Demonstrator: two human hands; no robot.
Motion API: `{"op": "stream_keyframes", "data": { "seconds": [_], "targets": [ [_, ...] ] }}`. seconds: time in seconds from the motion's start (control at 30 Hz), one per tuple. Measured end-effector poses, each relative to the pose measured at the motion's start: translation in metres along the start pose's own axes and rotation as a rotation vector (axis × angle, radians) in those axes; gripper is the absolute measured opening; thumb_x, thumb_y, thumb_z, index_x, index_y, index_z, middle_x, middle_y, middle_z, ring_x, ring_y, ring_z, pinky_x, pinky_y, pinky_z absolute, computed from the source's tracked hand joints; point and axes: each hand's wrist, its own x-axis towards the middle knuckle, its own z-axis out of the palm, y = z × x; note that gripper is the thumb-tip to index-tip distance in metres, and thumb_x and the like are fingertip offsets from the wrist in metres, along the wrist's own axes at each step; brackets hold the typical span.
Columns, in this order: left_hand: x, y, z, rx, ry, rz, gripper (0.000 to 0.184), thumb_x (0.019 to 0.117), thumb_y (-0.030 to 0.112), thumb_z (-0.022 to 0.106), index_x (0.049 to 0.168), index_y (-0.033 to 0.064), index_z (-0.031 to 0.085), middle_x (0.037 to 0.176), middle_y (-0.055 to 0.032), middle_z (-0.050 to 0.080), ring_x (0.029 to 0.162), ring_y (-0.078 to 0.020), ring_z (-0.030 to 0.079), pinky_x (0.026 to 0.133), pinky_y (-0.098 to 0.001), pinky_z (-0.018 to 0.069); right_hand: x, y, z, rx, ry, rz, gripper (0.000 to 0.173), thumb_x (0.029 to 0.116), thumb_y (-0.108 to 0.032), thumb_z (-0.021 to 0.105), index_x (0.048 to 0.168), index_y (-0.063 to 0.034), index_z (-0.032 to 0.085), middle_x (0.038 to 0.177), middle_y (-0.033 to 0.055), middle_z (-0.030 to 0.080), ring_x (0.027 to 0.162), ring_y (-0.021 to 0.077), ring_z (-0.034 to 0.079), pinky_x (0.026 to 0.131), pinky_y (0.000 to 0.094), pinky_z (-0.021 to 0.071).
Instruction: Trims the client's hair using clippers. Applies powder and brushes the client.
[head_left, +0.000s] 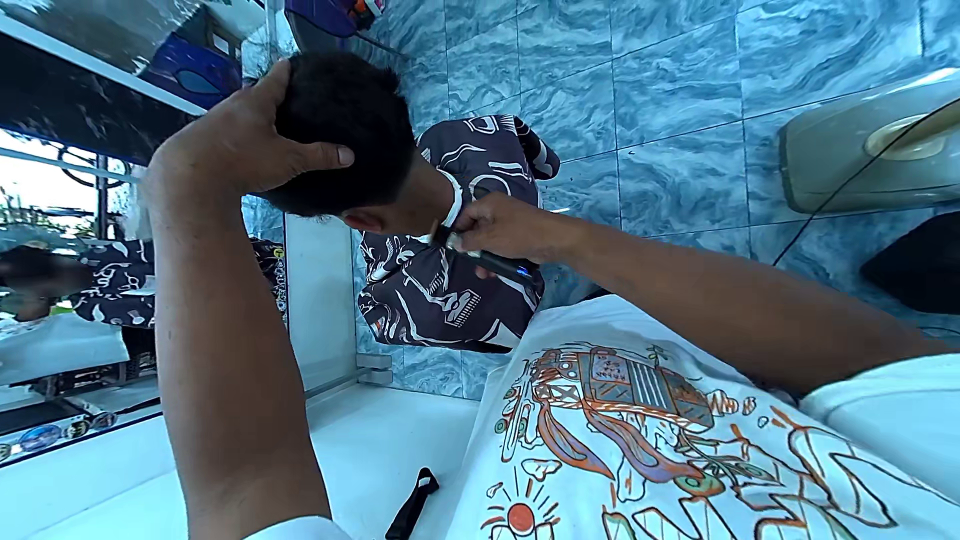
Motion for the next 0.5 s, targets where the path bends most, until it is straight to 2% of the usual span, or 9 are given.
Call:
{"op": "stream_keyframes", "data": {
  "seconds": [0.13, 0.2, 0.27, 0.3, 0.33, 0.37, 0.4, 0.43, 0.5],
  "targets": [
    [-0.014, 0.004, 0.014, -0.037, 0.14, -0.025, 0.114, 0.0823, 0.062, 0.077, 0.168, 0.0237, 0.012, 0.158, -0.0246, 0.042, 0.144, -0.0445, 0.043, 0.113, -0.0706, 0.0341, -0.062, 0.046, -0.066, 0.097, -0.047, 0.085, 0.025, 0.1033, -0.015, 0.06, 0.122, 0.0013, 0.063, 0.094, 0.0193, 0.07, 0.068, 0.0289, 0.071, 0.06, 0.045, 0.0639],
    [-0.037, 0.016, 0.041, -0.041, 0.41, -0.066, 0.109, 0.0852, 0.062, 0.073, 0.167, 0.0231, 0.014, 0.163, -0.0253, 0.032, 0.149, -0.0448, 0.036, 0.117, -0.0669, 0.0331, -0.097, 0.068, -0.111, 0.21, 0.063, 0.129, 0.03, 0.1046, -0.021, 0.054, 0.127, -0.0026, 0.062, 0.098, 0.0172, 0.07, 0.07, 0.0263, 0.071, 0.062, 0.0423, 0.0637],
    [-0.065, 0.043, 0.097, -0.023, 0.824, -0.007, 0.092, 0.0918, 0.054, 0.072, 0.161, 0.0087, 0.033, 0.16, -0.0313, 0.034, 0.149, -0.0484, 0.033, 0.12, -0.0656, 0.0281, -0.128, 0.088, -0.16, 0.348, 0.22, 0.168, 0.034, 0.1074, -0.03, 0.045, 0.131, -0.0109, 0.059, 0.107, 0.0109, 0.071, 0.073, 0.0206, 0.071, 0.061, 0.0359, 0.0628],
    [-0.076, 0.063, 0.135, -0.019, 0.961, 0.083, 0.079, 0.0936, 0.047, 0.073, 0.151, 0.0013, 0.046, 0.152, -0.0334, 0.044, 0.143, -0.0481, 0.041, 0.118, -0.0648, 0.0298, -0.142, 0.098, -0.183, 0.428, 0.293, 0.183, 0.036, 0.1097, -0.036, 0.039, 0.134, -0.0168, 0.057, 0.11, 0.0067, 0.071, 0.072, 0.0174, 0.071, 0.058, 0.0326, 0.0617],
    [-0.081, 0.085, 0.176, 0.015, 0.996, 0.163, 0.063, 0.0944, 0.044, 0.072, 0.136, -0.0005, 0.057, 0.137, -0.0305, 0.056, 0.13, -0.0437, 0.053, 0.111, -0.06, 0.0399, -0.154, 0.108, -0.206, 0.505, 0.335, 0.189, 0.04, 0.1107, -0.044, 0.032, 0.137, -0.0235, 0.053, 0.114, 0.0024, 0.071, 0.069, 0.014, 0.07, 0.053, 0.0293, 0.0597],
    [-0.079, 0.104, 0.211, 0.049, 0.982, 0.257, 0.049, 0.0936, 0.043, 0.073, 0.119, 0.001, 0.069, 0.116, -0.0242, 0.068, 0.109, -0.0372, 0.066, 0.096, -0.0542, 0.0533, -0.164, 0.119, -0.23, 0.567, 0.343, 0.185, 0.045, 0.11, -0.053, 0.028, 0.14, -0.0281, 0.05, 0.117, -0.0002, 0.071, 0.064, 0.0113, 0.068, 0.049, 0.0269, 0.0575],
    [-0.069, 0.118, 0.234, 0.064, 0.958, 0.332, 0.04, 0.0935, 0.043, 0.072, 0.104, 0.0045, 0.075, 0.099, -0.0166, 0.074, 0.092, -0.0296, 0.072, 0.08, -0.0468, 0.0593, -0.172, 0.129, -0.251, 0.604, 0.34, 0.188, 0.051, 0.1074, -0.062, 0.026, 0.137, -0.0288, 0.052, 0.114, -0.0018, 0.072, 0.057, 0.0085, 0.064, 0.045, 0.0245, 0.0547],
    [-0.058, 0.128, 0.244, 0.047, 0.927, 0.362, 0.036, 0.0948, 0.042, 0.071, 0.098, 0.0065, 0.077, 0.093, -0.0124, 0.075, 0.084, -0.0253, 0.072, 0.072, -0.0426, 0.0597, -0.179, 0.136, -0.27, 0.611, 0.338, 0.207, 0.06, 0.1035, -0.07, 0.026, 0.128, -0.0262, 0.058, 0.103, -0.0031, 0.073, 0.052, 0.0061, 0.06, 0.043, 0.023, 0.0521],
    [-0.034, 0.137, 0.235, -0.024, 0.875, 0.25, 0.032, 0.0969, 0.036, 0.069, 0.099, 0.0052, 0.077, 0.092, -0.0115, 0.074, 0.083, -0.024, 0.072, 0.074, -0.0431, 0.0598, -0.184, 0.141, -0.301, 0.562, 0.316, 0.234, 0.071, 0.0991, -0.077, 0.027, 0.111, -0.0208, 0.068, 0.073, -0.005, 0.069, 0.043, 0.0047, 0.055, 0.039, 0.0231, 0.0502]
  ]
}}
